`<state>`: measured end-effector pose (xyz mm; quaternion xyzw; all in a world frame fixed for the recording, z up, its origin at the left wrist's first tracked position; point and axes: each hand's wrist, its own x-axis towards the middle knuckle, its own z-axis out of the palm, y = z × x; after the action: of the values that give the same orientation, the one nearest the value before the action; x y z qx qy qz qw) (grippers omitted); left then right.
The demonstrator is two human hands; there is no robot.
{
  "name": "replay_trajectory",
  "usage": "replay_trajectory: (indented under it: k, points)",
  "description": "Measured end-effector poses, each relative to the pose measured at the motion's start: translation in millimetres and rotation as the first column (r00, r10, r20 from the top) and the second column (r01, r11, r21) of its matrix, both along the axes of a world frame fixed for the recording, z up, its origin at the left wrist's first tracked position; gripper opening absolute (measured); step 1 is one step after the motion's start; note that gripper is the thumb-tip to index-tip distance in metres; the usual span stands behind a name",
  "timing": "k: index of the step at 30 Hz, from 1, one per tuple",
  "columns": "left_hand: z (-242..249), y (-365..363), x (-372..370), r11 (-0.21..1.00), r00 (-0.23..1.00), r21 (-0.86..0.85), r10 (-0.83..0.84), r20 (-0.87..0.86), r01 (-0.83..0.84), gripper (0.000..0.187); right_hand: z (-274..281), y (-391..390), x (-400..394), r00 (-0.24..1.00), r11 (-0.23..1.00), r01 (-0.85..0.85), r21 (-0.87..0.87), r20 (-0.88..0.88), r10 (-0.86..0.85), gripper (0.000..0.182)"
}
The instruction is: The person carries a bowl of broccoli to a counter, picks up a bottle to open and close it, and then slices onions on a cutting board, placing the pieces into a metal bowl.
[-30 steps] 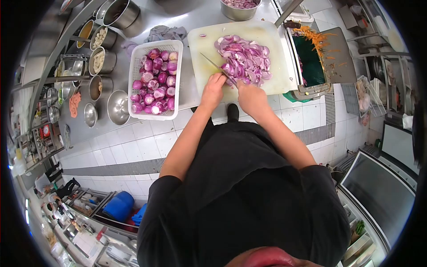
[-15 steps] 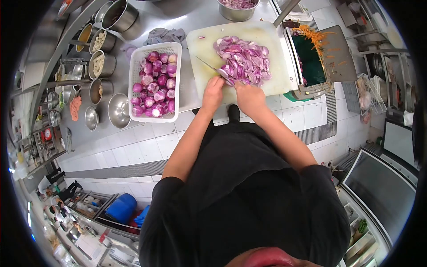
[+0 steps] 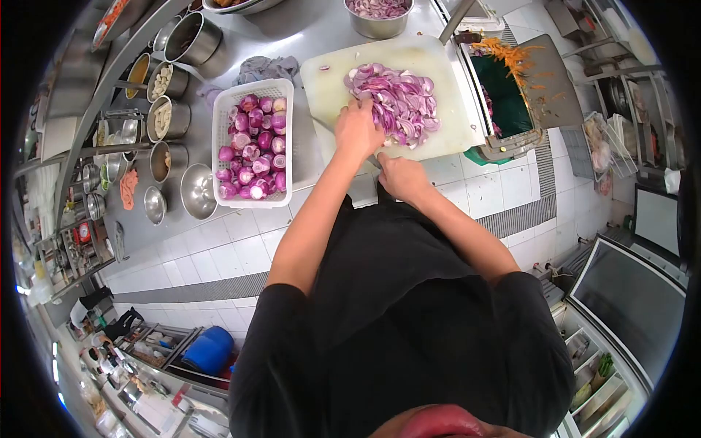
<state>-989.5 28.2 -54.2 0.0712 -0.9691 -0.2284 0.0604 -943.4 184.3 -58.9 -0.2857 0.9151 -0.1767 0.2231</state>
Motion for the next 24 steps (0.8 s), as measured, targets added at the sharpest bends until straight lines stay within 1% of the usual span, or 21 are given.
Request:
replay_trajectory:
  k: [1, 3, 4, 6, 7, 9, 10, 12, 14, 16, 17, 19, 20, 21, 22, 23, 24]
  points:
    - [-5.5, -1.5, -4.5, 1.0, 1.0, 0.0, -0.001, -0.004, 0.001, 0.037, -2.7, 0.5, 0.3, 1.0, 1.0, 0.001, 0.0, -0.004, -0.001, 0.023]
    - [-15.0, -6.4, -10.9, 0.999, 0.997, -0.001, -0.041, 0.073, 0.041, 0.036, -7.8, 0.7, -4.5, 1.0, 0.998, 0.006, 0.059, 0.015, -0.006, 0.026]
    - [-10.0, -9.0, -9.8, 0.999, 0.997, -0.003, -0.046, 0.069, 0.046, 0.036, -11.0, 3.2, -9.0, 1.0, 0.998, 0.011, 0.057, 0.011, -0.012, 0.026]
    - [-1.0, -16.8, 2.4, 0.959, 0.995, 0.28, -0.006, -0.104, 0.035, 0.03, -17.6, 10.3, -20.2, 0.992, 0.994, 0.109, 0.028, -0.061, -0.107, 0.029]
    - [-1.5, -20.0, 11.4, 0.963, 0.995, 0.27, -0.001, -0.1, 0.028, 0.03, -17.2, 11.9, -26.2, 0.993, 0.995, 0.102, 0.017, -0.056, -0.101, 0.029]
    - [-17.0, -27.5, 33.3, 0.937, 0.975, 0.343, 0.014, -0.223, 0.065, 0.024, -8.7, 12.3, -35.9, 0.988, 0.987, 0.15, 0.064, -0.044, -0.148, 0.028]
    - [-23.0, -30.2, 40.5, 0.94, 0.971, 0.332, 0.003, -0.239, 0.079, 0.022, -4.1, 8.8, -36.6, 0.989, 0.988, 0.143, 0.058, -0.036, -0.141, 0.028]
    - [-35.5, -30.8, 50.2, 0.947, 0.964, 0.316, 0.03, -0.263, 0.057, 0.024, -9.6, 4.5, -36.3, 0.99, 0.99, 0.138, 0.036, -0.042, -0.137, 0.028]
    - [-33.9, -26.5, 51.2, 0.949, 0.958, 0.312, 0.048, -0.284, 0.045, 0.026, -18.0, 6.2, -34.0, 0.988, 0.989, 0.146, 0.025, -0.046, -0.145, 0.028]
    - [-35.1, -25.4, 43.3, 0.962, 0.91, 0.189, -0.105, -0.401, 0.194, 0.032, -22.1, 7.0, -35.0, 0.988, 0.992, 0.125, -0.02, -0.093, -0.126, 0.029]
    - [-38.3, -25.0, 40.6, 0.963, 0.911, 0.193, -0.099, -0.401, 0.19, 0.032, -21.2, 7.0, -37.4, 0.988, 0.993, 0.121, -0.016, -0.094, -0.122, 0.029]
    - [-34.6, -23.4, 36.5, 0.956, 0.974, 0.268, -0.064, -0.217, 0.123, 0.037, -17.3, 5.5, -42.6, 0.994, 0.994, 0.108, 0.024, -0.038, -0.107, 0.028]
    - [-28.9, -23.3, 36.2, 0.956, 0.974, 0.268, -0.064, -0.218, 0.123, 0.037, -15.1, 4.4, -44.4, 0.994, 0.994, 0.108, 0.024, -0.038, -0.107, 0.028]
    - [-23.5, -24.3, 36.7, 0.9, 0.996, 0.428, 0.089, 0.015, -0.087, 0.036, -13.3, 3.4, -45.1, 0.993, 0.994, 0.106, 0.027, -0.062, -0.104, 0.028]
    - [-18.5, -24.9, 39.1, 0.793, 0.942, 0.52, 0.197, 0.272, -0.316, 0.036, -11.3, 3.3, -43.2, 0.992, 0.994, 0.105, 0.031, -0.08, -0.103, 0.028]
    - [-29.4, -28.4, 45.3, 0.794, 0.94, 0.518, 0.195, 0.281, -0.319, 0.036, -9.7, 3.5, -40.3, 0.992, 0.994, 0.108, 0.033, -0.071, -0.105, 0.028]
    - [-45.2, -34.6, 53.1, 0.847, 0.947, 0.423, 0.293, 0.13, -0.321, 0.033, -7.7, 2.9, -38.1, 0.992, 0.995, 0.097, 0.026, -0.084, -0.094, 0.028]
